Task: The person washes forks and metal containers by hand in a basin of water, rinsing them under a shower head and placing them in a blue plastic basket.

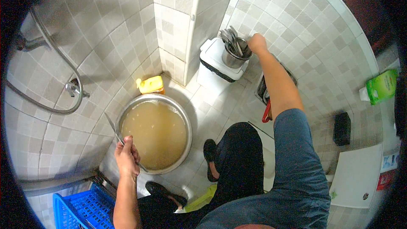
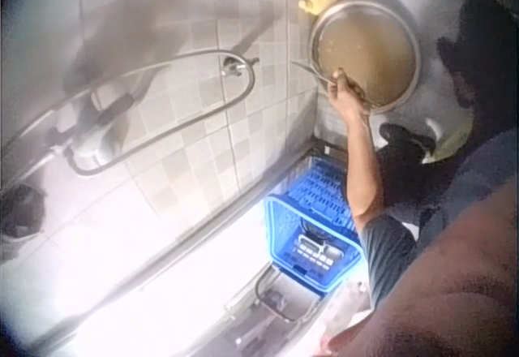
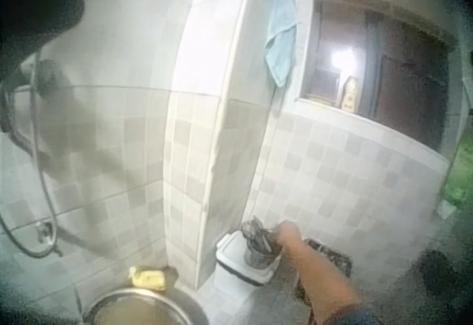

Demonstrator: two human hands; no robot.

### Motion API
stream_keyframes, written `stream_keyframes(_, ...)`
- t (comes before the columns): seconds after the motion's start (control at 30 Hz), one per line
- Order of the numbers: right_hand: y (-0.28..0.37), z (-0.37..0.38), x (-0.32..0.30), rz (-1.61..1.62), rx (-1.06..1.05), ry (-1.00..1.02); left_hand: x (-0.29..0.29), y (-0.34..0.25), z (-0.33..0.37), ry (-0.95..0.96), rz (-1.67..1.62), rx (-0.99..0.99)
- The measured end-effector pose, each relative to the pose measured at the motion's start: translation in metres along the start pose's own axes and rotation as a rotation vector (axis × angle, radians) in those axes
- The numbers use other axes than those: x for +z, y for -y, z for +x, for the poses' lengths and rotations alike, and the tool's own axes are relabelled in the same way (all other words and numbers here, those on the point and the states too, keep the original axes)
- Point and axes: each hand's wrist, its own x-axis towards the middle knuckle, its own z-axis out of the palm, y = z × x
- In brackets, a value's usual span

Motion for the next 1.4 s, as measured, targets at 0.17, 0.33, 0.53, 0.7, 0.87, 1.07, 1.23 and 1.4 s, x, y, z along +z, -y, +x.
stream_keyframes(0.17,-0.023,0.012,0.000,0.263,0.006,0.004,0.009,-0.001,-0.006,0.066,-0.015,-0.032)
stream_keyframes(0.33,0.031,-0.054,-0.012,0.146,-0.259,0.067,0.002,0.001,-0.007,0.090,-0.116,-0.073)
stream_keyframes(0.53,0.178,-0.253,-0.062,0.800,-0.528,0.989,-0.021,-0.008,-0.015,0.104,-0.238,-0.140)
stream_keyframes(0.7,0.210,-0.347,-0.059,0.811,-0.719,1.135,0.009,0.005,-0.013,0.358,-0.374,-0.054)
stream_keyframes(0.87,0.244,-0.402,-0.026,0.891,-0.732,1.368,-0.012,0.003,-0.015,0.409,-0.534,-0.019)
stream_keyframes(1.07,0.250,-0.415,-0.022,1.214,-0.425,1.574,-0.013,0.000,-0.021,0.441,-0.550,-0.008)
stream_keyframes(1.23,0.253,-0.413,-0.025,1.302,-0.316,1.485,-0.013,-0.004,-0.022,0.495,-0.492,-0.031)
stream_keyframes(1.4,0.255,-0.415,-0.020,1.314,-0.319,1.451,-0.018,-0.008,-0.018,0.599,-0.262,-0.073)
